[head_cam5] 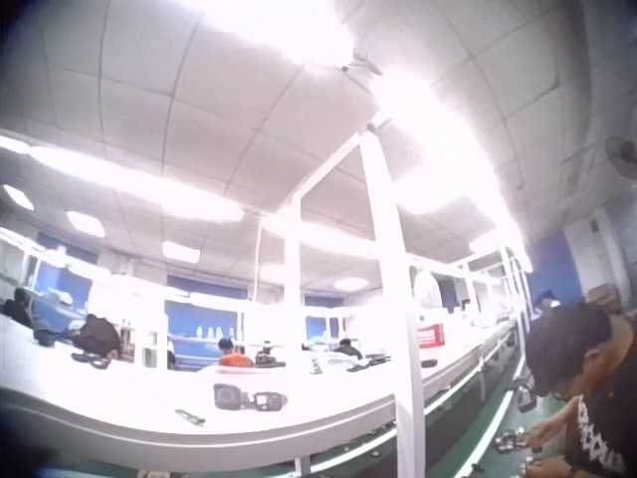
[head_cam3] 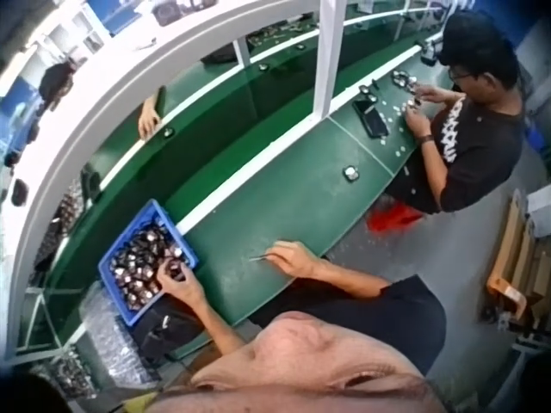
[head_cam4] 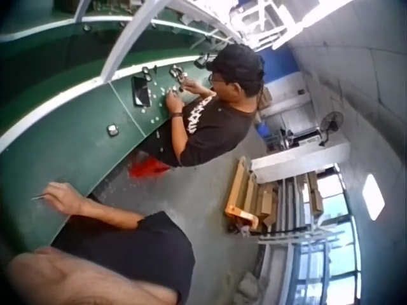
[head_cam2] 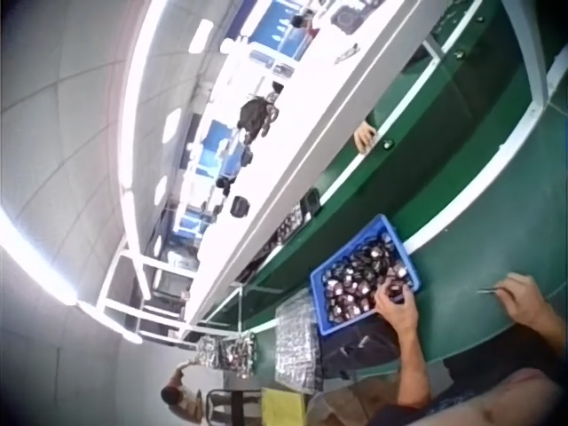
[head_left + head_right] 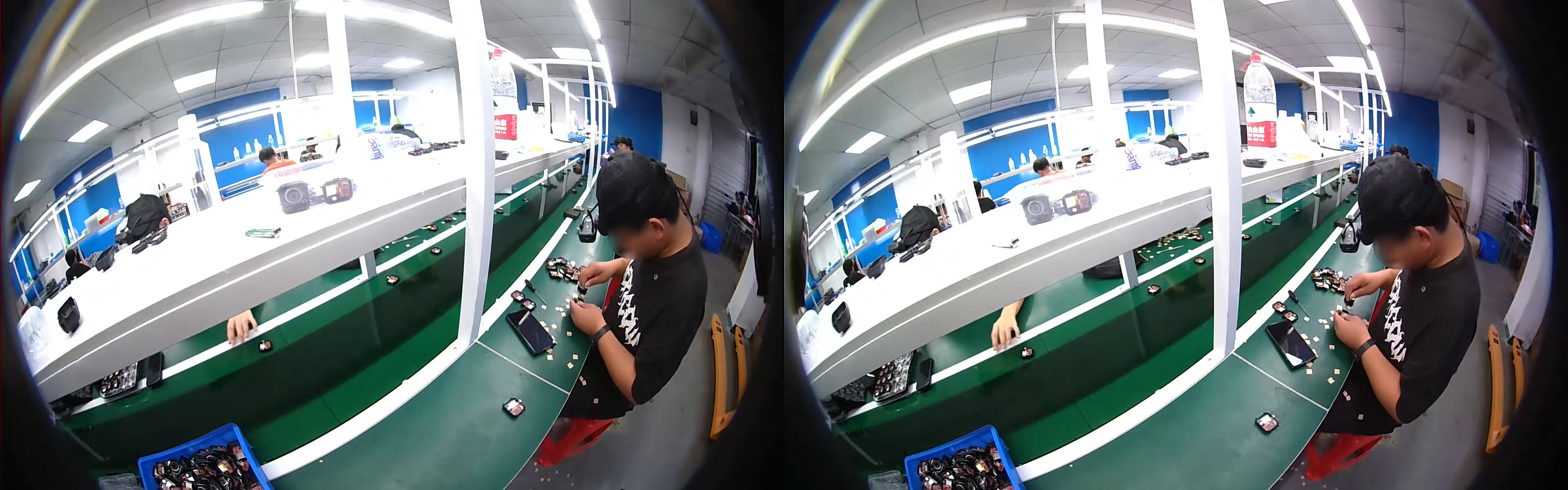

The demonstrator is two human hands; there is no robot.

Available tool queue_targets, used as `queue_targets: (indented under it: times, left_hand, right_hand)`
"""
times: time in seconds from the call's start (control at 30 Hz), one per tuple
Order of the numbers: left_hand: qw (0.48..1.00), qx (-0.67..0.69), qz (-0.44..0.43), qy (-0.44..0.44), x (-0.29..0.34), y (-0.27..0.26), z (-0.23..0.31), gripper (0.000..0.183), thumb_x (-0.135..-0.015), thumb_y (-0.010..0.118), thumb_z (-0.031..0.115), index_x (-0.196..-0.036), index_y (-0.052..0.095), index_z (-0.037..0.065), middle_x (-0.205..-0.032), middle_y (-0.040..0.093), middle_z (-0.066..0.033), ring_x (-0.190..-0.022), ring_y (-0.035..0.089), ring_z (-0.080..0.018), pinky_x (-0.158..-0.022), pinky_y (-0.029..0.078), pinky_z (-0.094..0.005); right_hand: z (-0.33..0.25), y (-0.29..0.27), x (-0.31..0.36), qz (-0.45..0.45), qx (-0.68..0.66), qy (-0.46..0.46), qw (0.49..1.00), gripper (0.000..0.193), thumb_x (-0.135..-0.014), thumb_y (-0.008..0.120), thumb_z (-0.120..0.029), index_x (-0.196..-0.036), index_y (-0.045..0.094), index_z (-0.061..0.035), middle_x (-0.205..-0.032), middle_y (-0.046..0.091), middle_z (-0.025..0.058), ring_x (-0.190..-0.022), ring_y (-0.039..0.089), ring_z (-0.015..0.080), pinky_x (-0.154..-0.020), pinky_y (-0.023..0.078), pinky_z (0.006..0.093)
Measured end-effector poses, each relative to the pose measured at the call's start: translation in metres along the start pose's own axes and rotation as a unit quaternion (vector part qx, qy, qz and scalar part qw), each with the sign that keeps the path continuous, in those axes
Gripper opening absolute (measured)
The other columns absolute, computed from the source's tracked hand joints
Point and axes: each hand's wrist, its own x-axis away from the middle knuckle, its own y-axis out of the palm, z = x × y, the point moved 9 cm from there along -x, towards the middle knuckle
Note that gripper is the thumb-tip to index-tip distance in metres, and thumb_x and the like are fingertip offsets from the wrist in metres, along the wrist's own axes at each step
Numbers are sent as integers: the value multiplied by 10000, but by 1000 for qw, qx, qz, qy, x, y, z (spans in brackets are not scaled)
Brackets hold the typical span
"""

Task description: The person is assembling electronic components, specifically placing small parts into a circuit board casing using tweezers.

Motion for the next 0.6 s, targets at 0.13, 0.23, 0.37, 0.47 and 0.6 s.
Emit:
queue_targets:
  times: [0.13, 0.23, 0.37, 0.47, 0.6]
  left_hand:
    - [1000, -17, 6, 10, -3, -6, 10, 390, -744, 723, -22, -1125, 643, -7, -1069, 630, -183, -914, 637, -310, -811, 543, -379]
    - [1000, -6, 9, -3, -1, -6, 5, 409, -730, 735, -23, -1128, 644, -3, -1075, 630, -188, -927, 635, -330, -813, 542, -392]
    - [1000, -19, 12, 15, -1, -7, 8, 404, -737, 743, -23, -1128, 646, 1, -1066, 627, -184, -907, 639, -314, -791, 545, -384]
    - [1000, 1, 0, -20, 2, -5, -4, 392, -754, 746, -20, -1132, 644, 1, -1065, 628, -182, -883, 646, -298, -776, 548, -377]
    - [1000, -10, -3, 26, 3, 0, -2, 387, -771, 745, -27, -1142, 638, -1, -1085, 626, -174, -883, 655, -270, -736, 564, -339]
  right_hand:
    - [1, 1, 2, 14, -4, 11, 1000, 96, -943, 677, -121, -985, 702, -40, -870, 661, 165, -772, 655, 390, -672, 532, 430]
    - [2, 3, 3, 3, -6, 14, 1000, 98, -947, 673, -124, -981, 700, -36, -868, 661, 168, -782, 656, 390, -674, 532, 427]
    - [6, 4, 6, 2, -7, 18, 1000, 97, -949, 671, -124, -980, 699, -37, -867, 660, 167, -779, 656, 389, -671, 529, 426]
    - [7, 2, 8, 8, -13, 24, 1000, 106, -953, 667, -127, -1008, 695, -41, -880, 657, 175, -785, 656, 393, -678, 527, 429]
    - [13, -19, 15, 53, -4, 49, 997, 156, -952, 664, -132, -1084, 668, -49, -945, 645, 200, -844, 655, 401, -718, 527, 424]
